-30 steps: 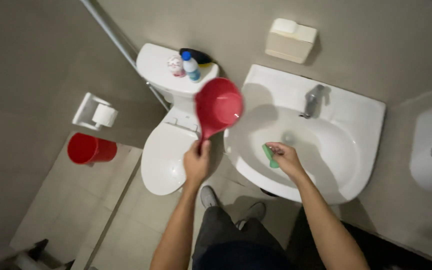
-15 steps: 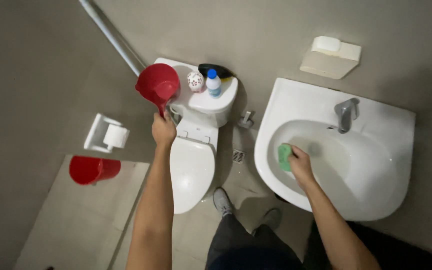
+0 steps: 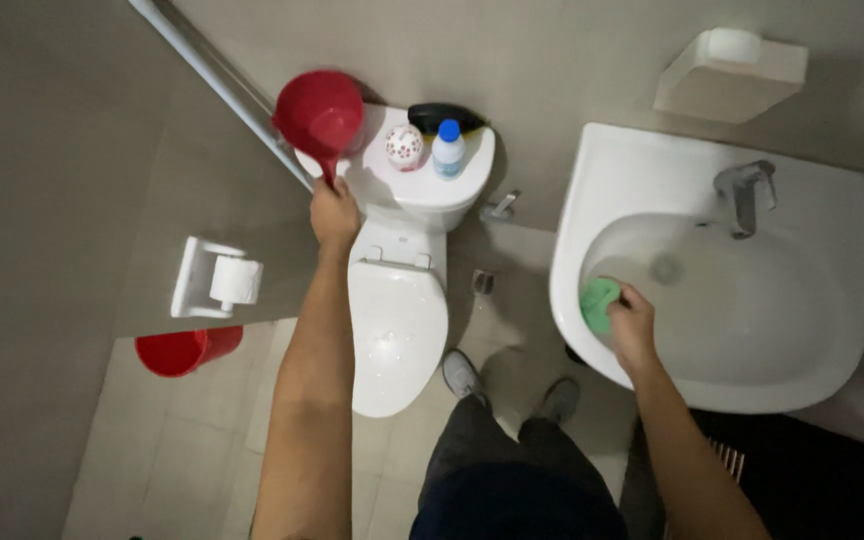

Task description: The person scrubs a red plastic scoop with a green sponge in a sink, then rinses it under running water. They proceed to wipe the sink basin and the toilet seat with the sponge. Finally, the person uses the sponge to scrub the metal bidet spray nozzle and its hose.

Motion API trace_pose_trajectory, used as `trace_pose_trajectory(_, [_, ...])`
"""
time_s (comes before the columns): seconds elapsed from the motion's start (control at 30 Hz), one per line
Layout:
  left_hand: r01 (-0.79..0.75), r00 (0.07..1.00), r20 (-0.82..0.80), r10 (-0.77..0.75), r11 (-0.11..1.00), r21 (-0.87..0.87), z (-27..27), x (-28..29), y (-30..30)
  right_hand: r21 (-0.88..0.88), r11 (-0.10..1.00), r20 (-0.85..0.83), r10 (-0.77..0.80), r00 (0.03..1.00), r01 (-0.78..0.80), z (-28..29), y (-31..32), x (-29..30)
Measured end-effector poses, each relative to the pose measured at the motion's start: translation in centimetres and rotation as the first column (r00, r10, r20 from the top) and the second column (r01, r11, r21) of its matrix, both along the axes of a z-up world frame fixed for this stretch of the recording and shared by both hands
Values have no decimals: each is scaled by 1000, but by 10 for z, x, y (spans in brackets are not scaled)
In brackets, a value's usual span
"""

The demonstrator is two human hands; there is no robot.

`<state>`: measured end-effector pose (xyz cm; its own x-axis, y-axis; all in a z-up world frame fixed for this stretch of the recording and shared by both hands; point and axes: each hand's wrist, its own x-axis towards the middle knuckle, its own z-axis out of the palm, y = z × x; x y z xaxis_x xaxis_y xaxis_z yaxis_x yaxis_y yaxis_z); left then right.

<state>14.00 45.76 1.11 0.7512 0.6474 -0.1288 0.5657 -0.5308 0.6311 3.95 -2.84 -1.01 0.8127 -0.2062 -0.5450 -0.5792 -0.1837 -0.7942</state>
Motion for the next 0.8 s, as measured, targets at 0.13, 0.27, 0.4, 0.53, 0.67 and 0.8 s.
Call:
trace_pose_trajectory(0.13, [-33,999,-20,31,993,-115,-21,3,13,31,999,80,6,997,-9,-17,-3,-2])
trace_pose_trajectory(0.27, [-6,988,153,7,1000,-12,3,-9,3,67,998,168,11,986,-23,-9,3,1])
trace_pose_trajectory(0.4, [-136,966,247,80,966,220,40,-32,-27,97,995,150,-26,988,12,-10,-2,5])
trace_pose_trajectory(0.53, [-127,927,374,6,945,301,37,-66,-80,133,990,166,-64,984,42,-31,-13,9])
trace_pose_trajectory(0.67, [171,861,417,-291,938,301,33,-96,-170,81,995,145,-61,988,49,-24,-37,13])
trace_pose_trajectory(0.8, [373,830,366,-421,907,197,28,-120,-268,111,993,157,-47,987,29,-25,-74,20])
